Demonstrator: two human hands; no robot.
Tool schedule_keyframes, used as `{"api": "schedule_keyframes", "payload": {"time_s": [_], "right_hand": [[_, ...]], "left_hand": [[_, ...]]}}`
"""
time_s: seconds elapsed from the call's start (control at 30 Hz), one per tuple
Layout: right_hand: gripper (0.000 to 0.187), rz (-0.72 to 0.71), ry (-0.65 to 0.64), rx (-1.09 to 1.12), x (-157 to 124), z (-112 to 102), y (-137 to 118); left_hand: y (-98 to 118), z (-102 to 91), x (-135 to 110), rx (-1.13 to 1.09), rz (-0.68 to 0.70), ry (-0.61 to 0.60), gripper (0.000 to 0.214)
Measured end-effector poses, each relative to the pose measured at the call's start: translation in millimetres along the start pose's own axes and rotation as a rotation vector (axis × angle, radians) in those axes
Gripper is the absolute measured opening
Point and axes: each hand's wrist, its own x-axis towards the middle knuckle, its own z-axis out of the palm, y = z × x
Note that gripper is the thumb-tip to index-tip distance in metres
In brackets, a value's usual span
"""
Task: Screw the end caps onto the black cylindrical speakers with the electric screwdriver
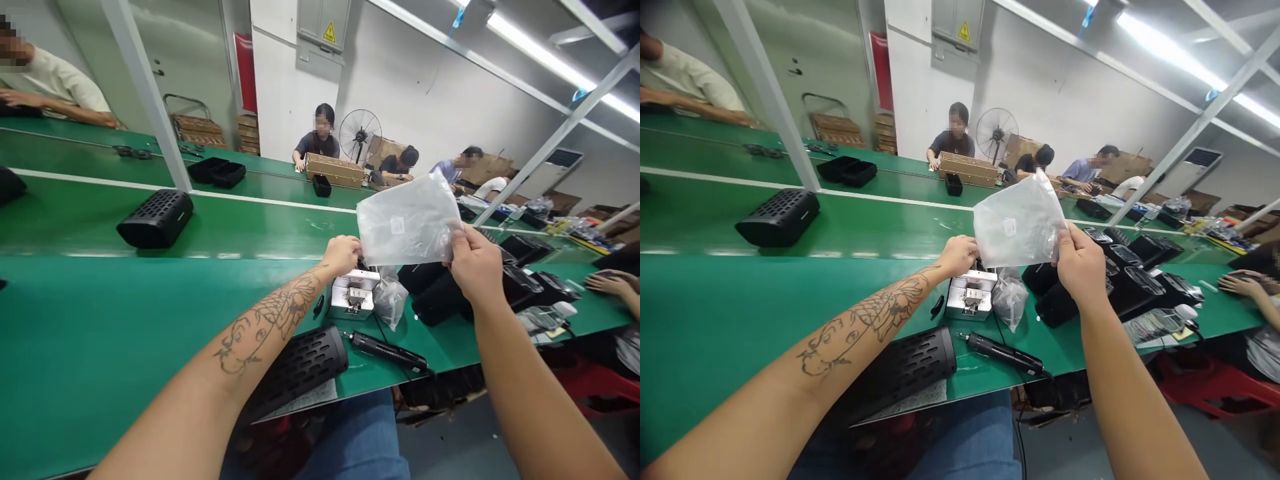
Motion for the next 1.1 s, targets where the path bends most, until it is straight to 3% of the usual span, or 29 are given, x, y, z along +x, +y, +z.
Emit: {"api": "schedule_keyframes", "payload": {"time_s": [0.27, 0.4, 0.57, 0.9, 1.1], "right_hand": [[0.045, -0.176, -0.150, -0.269, 20, 11, -23], [0.040, -0.177, -0.181, -0.260, 35, 16, -31], [0.040, -0.196, -0.122, -0.207, 40, 21, -35], [0.036, -0.154, -0.229, -0.191, 50, 18, -42], [0.034, -0.235, -0.208, -0.161, 56, 24, -38]], "left_hand": [[-9, 8.5, 2, 0.354, 0.123, -0.119, 0.030], [-11, 8.6, -3, 0.417, 0.106, -0.110, 0.033], [-15, 9.2, -7, 0.448, 0.101, -0.102, 0.031], [-9, 6.1, -8, 0.505, 0.121, -0.135, 0.028], [-7, 4.2, -7, 0.535, 0.110, -0.169, 0.027]]}}
